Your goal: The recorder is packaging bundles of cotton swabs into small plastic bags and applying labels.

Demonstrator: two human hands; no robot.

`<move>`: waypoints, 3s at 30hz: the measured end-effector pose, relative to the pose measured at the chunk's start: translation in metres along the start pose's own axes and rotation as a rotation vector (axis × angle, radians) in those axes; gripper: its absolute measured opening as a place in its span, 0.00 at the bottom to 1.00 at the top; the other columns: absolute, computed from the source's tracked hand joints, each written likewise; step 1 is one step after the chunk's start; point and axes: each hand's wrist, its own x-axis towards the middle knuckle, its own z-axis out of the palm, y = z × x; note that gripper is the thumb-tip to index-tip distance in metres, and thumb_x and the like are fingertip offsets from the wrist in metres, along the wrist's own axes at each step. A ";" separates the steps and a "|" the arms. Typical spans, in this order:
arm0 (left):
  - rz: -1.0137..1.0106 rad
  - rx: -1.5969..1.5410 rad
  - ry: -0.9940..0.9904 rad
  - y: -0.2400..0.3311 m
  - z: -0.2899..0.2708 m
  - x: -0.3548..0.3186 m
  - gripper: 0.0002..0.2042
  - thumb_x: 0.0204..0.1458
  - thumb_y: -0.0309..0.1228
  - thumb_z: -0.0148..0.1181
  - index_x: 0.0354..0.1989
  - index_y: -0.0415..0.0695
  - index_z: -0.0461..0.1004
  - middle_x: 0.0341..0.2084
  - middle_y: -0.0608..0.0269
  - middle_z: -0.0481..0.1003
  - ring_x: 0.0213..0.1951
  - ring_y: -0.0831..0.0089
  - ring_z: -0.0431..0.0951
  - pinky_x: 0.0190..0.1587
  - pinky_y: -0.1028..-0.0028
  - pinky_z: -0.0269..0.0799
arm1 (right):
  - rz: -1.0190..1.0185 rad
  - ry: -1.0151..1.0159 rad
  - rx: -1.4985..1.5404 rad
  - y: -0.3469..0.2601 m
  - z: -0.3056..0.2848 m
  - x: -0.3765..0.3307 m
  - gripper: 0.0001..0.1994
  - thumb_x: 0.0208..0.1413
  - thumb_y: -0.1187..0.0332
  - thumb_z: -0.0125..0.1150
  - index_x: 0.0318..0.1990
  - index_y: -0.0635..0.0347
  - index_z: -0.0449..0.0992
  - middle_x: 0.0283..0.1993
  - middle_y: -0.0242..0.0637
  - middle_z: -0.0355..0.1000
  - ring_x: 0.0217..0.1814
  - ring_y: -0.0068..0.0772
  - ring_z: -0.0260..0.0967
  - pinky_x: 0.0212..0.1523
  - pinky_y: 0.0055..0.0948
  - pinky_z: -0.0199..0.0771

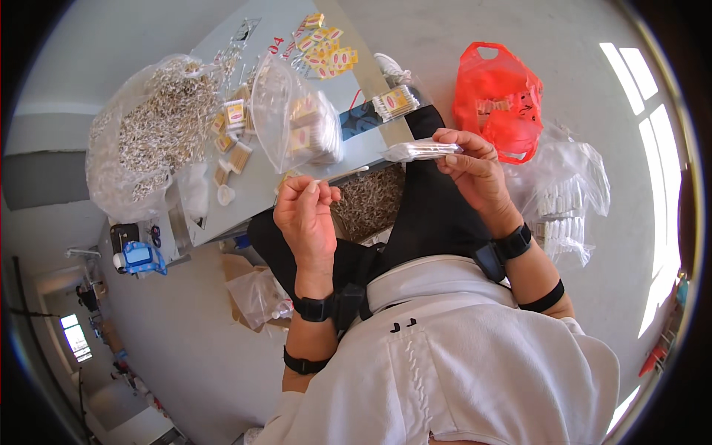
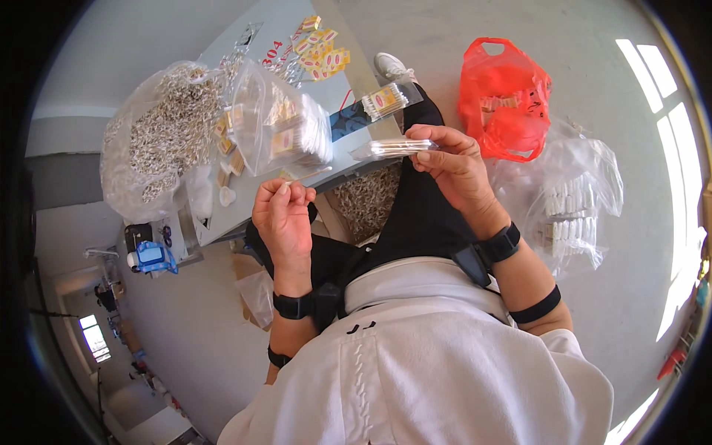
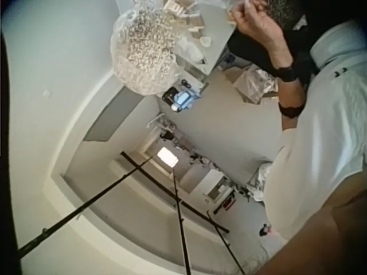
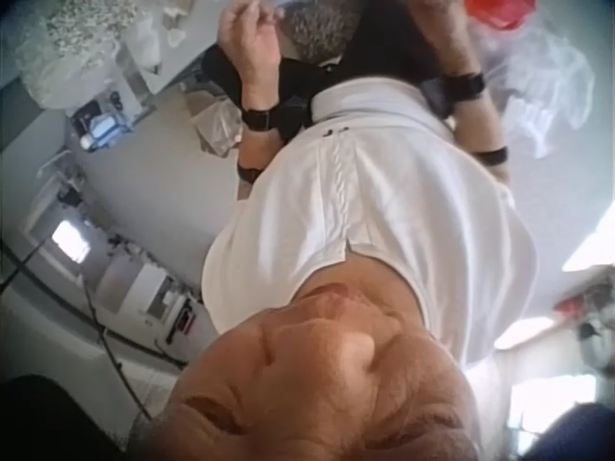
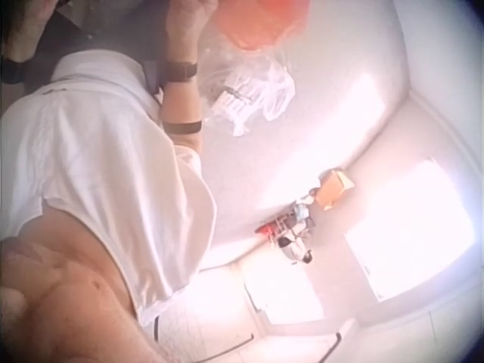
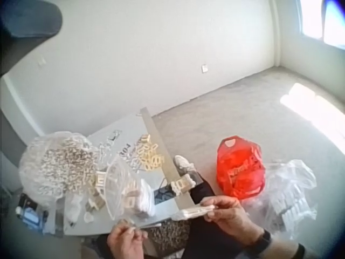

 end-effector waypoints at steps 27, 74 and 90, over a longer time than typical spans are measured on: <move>-0.208 0.247 -0.296 0.020 0.050 -0.014 0.15 0.52 0.17 0.50 0.49 0.34 0.69 0.24 0.64 0.71 0.21 0.85 0.66 0.23 0.85 0.63 | -0.154 -0.045 -0.297 -0.013 0.037 -0.009 0.09 0.46 0.83 0.60 0.37 0.67 0.77 0.47 0.39 0.69 0.38 0.24 0.69 0.37 0.21 0.72; -0.113 0.230 -0.105 0.008 0.065 -0.009 0.07 0.51 0.20 0.55 0.39 0.36 0.71 0.16 0.69 0.64 0.16 0.86 0.59 0.14 0.85 0.54 | -0.215 0.050 -0.488 -0.005 0.060 -0.013 0.10 0.49 0.82 0.59 0.40 0.67 0.77 0.47 0.38 0.71 0.39 0.19 0.69 0.35 0.17 0.73; -0.430 0.067 -0.217 0.019 0.033 0.011 0.08 0.52 0.20 0.53 0.39 0.33 0.74 0.15 0.68 0.65 0.15 0.86 0.59 0.15 0.86 0.53 | -0.193 0.018 -0.591 -0.018 0.056 -0.014 0.09 0.48 0.81 0.60 0.38 0.68 0.77 0.45 0.37 0.72 0.35 0.17 0.70 0.33 0.16 0.72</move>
